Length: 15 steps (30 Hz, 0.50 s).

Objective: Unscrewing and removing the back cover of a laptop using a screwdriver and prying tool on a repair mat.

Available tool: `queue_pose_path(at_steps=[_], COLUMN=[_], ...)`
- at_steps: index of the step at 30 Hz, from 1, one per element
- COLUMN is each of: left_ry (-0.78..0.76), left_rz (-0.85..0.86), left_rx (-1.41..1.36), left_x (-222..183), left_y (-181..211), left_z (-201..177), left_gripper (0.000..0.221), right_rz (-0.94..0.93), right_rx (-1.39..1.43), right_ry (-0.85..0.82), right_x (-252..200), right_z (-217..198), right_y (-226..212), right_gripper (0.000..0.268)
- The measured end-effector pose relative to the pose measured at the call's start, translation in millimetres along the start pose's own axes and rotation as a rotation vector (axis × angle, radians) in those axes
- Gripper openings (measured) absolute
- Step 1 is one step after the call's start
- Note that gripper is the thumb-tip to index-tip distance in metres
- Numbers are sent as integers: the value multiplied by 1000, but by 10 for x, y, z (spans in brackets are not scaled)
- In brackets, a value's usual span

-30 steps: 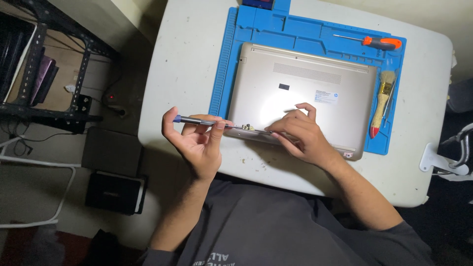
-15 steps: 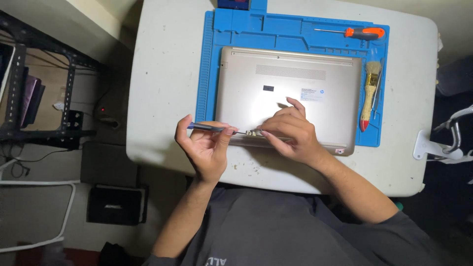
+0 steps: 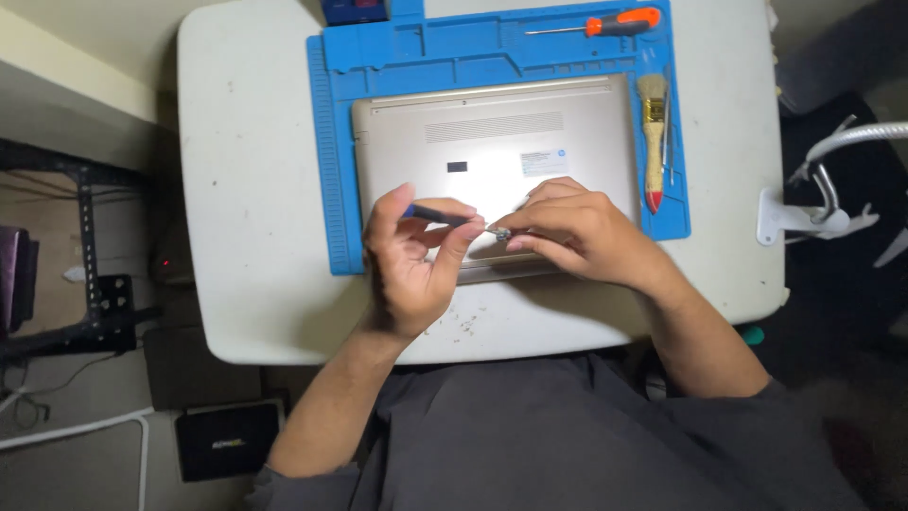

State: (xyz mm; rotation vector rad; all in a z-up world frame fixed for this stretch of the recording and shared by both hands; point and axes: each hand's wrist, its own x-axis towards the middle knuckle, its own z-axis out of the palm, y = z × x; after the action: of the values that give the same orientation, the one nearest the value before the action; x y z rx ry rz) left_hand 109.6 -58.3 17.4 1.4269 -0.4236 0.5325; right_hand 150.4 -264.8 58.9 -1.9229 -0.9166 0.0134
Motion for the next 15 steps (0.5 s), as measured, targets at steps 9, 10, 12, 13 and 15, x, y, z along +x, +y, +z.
queue_pose_path(at_steps=[9,10,12,13,15], left_ry=[-940,-958,-1057,-1073,-1074], left_rz=[-130,-127,-215,-212,-123], left_rx=[-82,-94,-74,-83,-107], left_x=[619,638,671,640,581], left_y=[237,234,231,187,100], left_z=[811,883,1025,1074,1169], left_gripper=[76,76,94,94,93], right_rz=[362,374,347,357,401], right_rx=[-161,-167,-200,-206,-213], right_ry=[281,298,404,418,520], right_x=[-1175,-1278,-1474,-1509,-1565], right_z=[-268,-252,-213,-191,-150], right_y=[333,361,426,401,359], right_gripper=[8,8,12,12,7])
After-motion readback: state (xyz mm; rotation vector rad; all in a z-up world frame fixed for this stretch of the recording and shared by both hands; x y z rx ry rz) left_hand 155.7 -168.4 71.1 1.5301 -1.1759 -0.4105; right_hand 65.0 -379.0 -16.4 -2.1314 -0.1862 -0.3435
